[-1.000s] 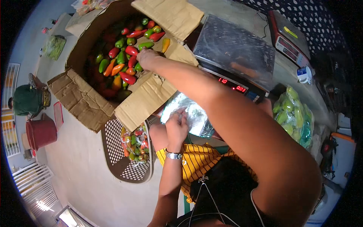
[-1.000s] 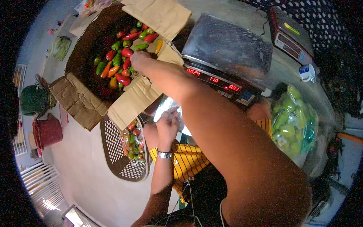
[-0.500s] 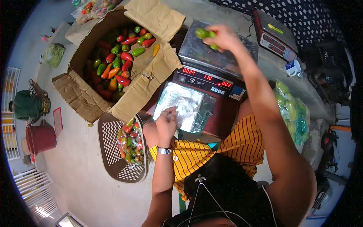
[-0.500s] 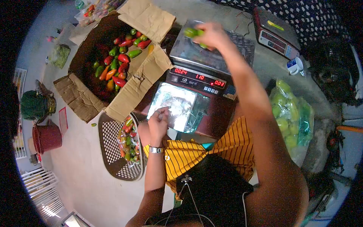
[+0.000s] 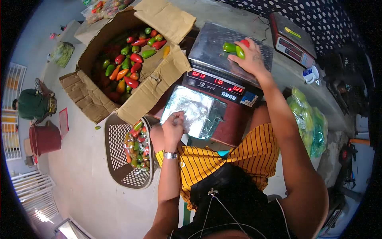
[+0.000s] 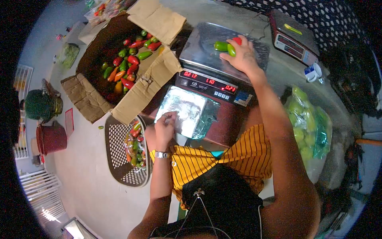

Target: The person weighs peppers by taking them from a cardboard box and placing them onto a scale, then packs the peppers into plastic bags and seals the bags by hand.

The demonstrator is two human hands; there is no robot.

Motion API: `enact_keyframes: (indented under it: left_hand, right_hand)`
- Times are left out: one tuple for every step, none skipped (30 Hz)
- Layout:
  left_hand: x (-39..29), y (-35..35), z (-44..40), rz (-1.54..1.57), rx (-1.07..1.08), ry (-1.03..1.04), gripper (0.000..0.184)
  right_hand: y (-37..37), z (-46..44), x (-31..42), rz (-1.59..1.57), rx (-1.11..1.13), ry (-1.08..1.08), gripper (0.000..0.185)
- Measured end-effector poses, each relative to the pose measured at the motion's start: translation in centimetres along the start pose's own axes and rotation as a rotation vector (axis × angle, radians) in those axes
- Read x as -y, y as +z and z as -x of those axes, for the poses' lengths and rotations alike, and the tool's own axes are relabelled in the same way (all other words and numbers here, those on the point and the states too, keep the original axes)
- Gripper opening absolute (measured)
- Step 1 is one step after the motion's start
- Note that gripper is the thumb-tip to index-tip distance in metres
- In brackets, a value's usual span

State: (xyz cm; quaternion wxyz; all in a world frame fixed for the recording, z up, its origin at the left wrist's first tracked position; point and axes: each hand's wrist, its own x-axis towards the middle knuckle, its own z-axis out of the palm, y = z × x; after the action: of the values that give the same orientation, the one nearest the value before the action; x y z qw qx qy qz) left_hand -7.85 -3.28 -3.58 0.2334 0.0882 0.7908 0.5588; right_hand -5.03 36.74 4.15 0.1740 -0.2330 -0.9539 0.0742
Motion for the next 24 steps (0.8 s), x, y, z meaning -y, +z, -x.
enact_keyframes:
  left_hand:
    - [-1.0,-0.3,0.3,-0.041,0.012,-0.049,0.019]
    - [-0.9,-0.4,0.2,-0.037,0.015,-0.053,0.019]
    - [-0.5,-0.5,0.0,-0.03,0.022,-0.056,0.019]
    - [0.0,-0.5,0.0,-0.023,0.033,-0.062,0.019]
    - [0.7,-0.5,-0.3,-0.047,0.023,-0.056,0.019]
    - [0.7,-0.5,-0.3,-0.056,0.01,-0.037,0.02]
    - [0.5,-0.6,-0.3,-0.066,-0.004,-0.019,0.02]
    - [0.5,-0.7,-0.3,-0.076,-0.021,0.0,0.02]
    - [0.8,-0.7,-0.4,-0.082,-0.024,0.007,0.02]
    - [1.3,-0.6,-0.5,-0.088,-0.026,0.015,0.02]
    - [1.7,-0.7,-0.5,-0.096,-0.026,0.022,0.019]
    - [1.9,-0.8,-0.5,-0.083,-0.024,0.019,0.019]
    - [2.1,-0.8,-0.5,-0.068,-0.024,0.017,0.019]
    - [2.2,-0.7,-0.5,-0.054,-0.022,0.012,0.019]
    - [1.7,-0.8,-0.4,-0.047,-0.026,-0.003,0.019]
    - [1.9,-0.8,-0.4,-0.05,-0.027,0.014,0.019]
    - [2.1,-0.8,-0.5,-0.054,-0.027,0.033,0.019]
    - [2.2,-0.9,-0.7,-0.057,-0.029,0.056,0.019]
    - [2.1,-1.1,-0.8,-0.058,-0.028,0.032,0.019]
    - [1.7,-1.2,-0.7,-0.057,-0.025,0.006,0.02]
    - [1.3,-1.2,-0.6,-0.055,-0.02,-0.02,0.02]
    - [1.2,-1.1,-0.5,-0.052,-0.011,-0.045,0.021]
    - [1.4,-0.9,-0.3,-0.051,-0.017,-0.033,0.021]
    - [1.6,-1.0,-0.3,-0.053,-0.019,-0.017,0.021]
  right_hand:
    - [0.2,0.0,-0.2,0.0,-0.011,-0.017,0.073]
    - [0.5,0.0,-0.3,-0.012,-0.013,-0.028,0.074]
    - [0.3,0.0,-0.2,-0.02,-0.015,-0.037,0.075]
    - [0.1,0.2,0.0,-0.025,-0.015,-0.044,0.075]
    - [-0.1,0.2,0.1,-0.019,-0.009,-0.036,0.077]
    - [-0.2,0.3,0.2,-0.002,-0.023,-0.043,0.077]
    - [-0.2,0.4,0.2,0.013,-0.036,-0.052,0.078]
    - [-0.2,0.5,0.4,0.026,-0.051,-0.062,0.078]
    - [-0.5,0.5,1.0,0.06,-0.1,-0.07,0.078]
    - [-0.8,0.6,1.5,0.095,-0.149,-0.077,0.077]
    - [-1.3,0.6,2.1,0.129,-0.198,-0.081,0.077]
    - [-1.9,0.5,3.3,0.07,-0.291,-0.115,0.076]
    - [-2.6,0.1,5.3,0.01,-0.385,-0.152,0.075]
    - [-3.1,-0.6,7.5,-0.05,-0.476,-0.186,0.075]
    - [-3.4,-1.7,10.5,-0.144,-0.525,-0.254,0.066]
    - [-3.1,-2.7,13.9,-0.27,-0.529,-0.346,0.056]
    - [-2.2,-4.1,17.3,-0.423,-0.486,-0.456,0.044]
    - [-0.7,-4.9,21.5,-0.67,-0.356,-0.441,0.037]
    - [1.7,-6.5,24.9,-0.722,-0.181,-0.441,0.034]
    - [5.2,-8.1,28.5,-0.663,-0.079,-0.395,0.037]
    - [6.8,-9.7,31.8,-0.618,0.287,-0.274,0.042]
    - [11.4,-11.8,34.8,-0.423,0.405,-0.267,0.045]
    - [13.1,-12.8,36.7,-0.358,0.687,-0.203,0.049]
    - [20.3,-13.9,38.9,-0.168,0.665,-0.239,0.053]
